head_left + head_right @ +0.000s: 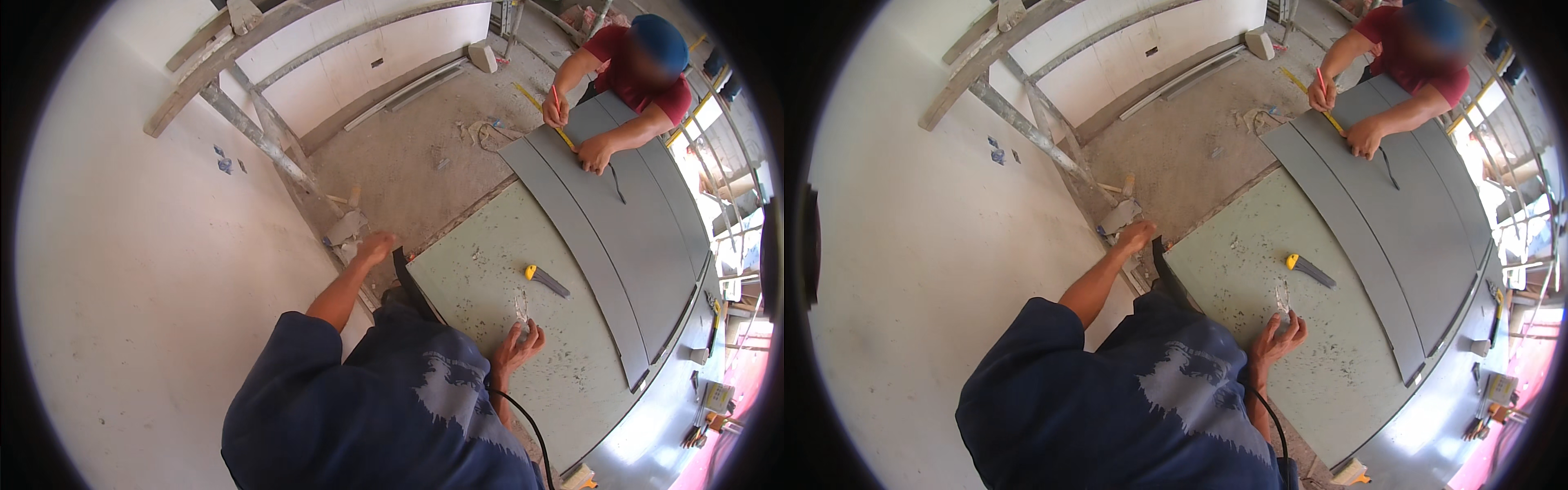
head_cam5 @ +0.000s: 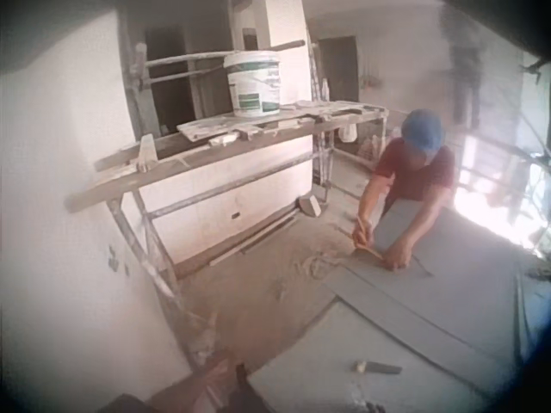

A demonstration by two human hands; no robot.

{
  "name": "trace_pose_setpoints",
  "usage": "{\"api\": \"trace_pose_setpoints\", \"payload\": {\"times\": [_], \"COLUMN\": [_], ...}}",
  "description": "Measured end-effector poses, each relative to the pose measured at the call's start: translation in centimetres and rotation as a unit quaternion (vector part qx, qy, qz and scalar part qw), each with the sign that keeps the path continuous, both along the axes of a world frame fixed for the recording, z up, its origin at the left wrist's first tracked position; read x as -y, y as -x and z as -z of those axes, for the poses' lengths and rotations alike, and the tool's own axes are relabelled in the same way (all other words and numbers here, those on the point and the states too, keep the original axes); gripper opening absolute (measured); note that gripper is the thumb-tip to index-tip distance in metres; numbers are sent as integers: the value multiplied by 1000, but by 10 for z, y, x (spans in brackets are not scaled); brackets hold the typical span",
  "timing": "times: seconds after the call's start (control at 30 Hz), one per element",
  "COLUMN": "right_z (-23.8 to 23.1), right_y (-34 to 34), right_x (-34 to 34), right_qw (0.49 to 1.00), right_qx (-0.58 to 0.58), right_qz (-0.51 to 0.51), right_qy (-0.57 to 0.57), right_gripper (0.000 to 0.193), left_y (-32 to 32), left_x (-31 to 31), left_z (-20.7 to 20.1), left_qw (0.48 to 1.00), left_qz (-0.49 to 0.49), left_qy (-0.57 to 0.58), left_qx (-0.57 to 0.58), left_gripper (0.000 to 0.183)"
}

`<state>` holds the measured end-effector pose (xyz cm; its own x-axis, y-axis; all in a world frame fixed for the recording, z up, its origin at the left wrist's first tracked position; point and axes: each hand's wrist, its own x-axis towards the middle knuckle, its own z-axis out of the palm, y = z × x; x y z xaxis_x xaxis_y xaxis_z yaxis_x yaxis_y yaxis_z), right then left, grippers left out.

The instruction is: The person aligns and secures large gray ceiling panels using metal clips and a utility knife. They measure and mark the panels with a tape measure and pencil, then use a caulking gun to apply sealant along the panel seams. A coworker assists with measurements and positioning.

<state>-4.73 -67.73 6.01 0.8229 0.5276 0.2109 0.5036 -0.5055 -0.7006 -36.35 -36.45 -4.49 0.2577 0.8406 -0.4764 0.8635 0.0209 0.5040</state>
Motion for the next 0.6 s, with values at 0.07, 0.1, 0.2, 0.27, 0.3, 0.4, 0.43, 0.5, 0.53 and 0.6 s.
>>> {"api": "trace_pose_setpoints", "payload": {"times": [0.07, 0.1, 0.2, 0.27, 0.3, 0.4, 0.43, 0.5, 0.53, 0.6], "right_z": [0, 1, 4, 8, 9, 13, 14, 13, 13, 11], "right_y": [1, 3, 5, 6, 6, 7, 6, 7, 7, 8], "right_x": [-3, -5, -10, -14, -16, -25, -28, -34, -37, -42], "right_qw": [1000, 999, 993, 989, 986, 975, 971, 965, 954, 957], "right_qx": [-4, -11, -42, -11, 13, 46, 49, 86, 87, 113], "right_qz": [17, 38, 101, 140, 158, 217, 234, 245, 283, 262], "right_qy": [-21, -29, -51, -48, -44, -24, -16, 30, 45, 45], "right_gripper": [39, 40, 42, 44, 44, 47, 48, 50, 50, 50], "left_y": [65, 97, 172, 196, 201, 184, 171, 140, 123, 87], "left_x": [10, 16, 27, 16, 5, -46, -66, -109, -130, -172], "left_z": [55, 81, 147, 169, 173, 161, 152, 129, 116, 92], "left_qw": [997, 993, 940, 909, 909, 930, 953, 967, 969, 972], "left_qz": [-45, 86, 270, 344, 371, 320, 207, 81, 96, 139], "left_qy": [60, 28, 136, 187, 152, 158, 210, 237, 220, 181], "left_qx": [-17, -80, -158, -143, -115, -84, -73, -46, -56, -56], "left_gripper": [49, 45, 34, 36, 38, 40, 41, 43, 43, 44]}}
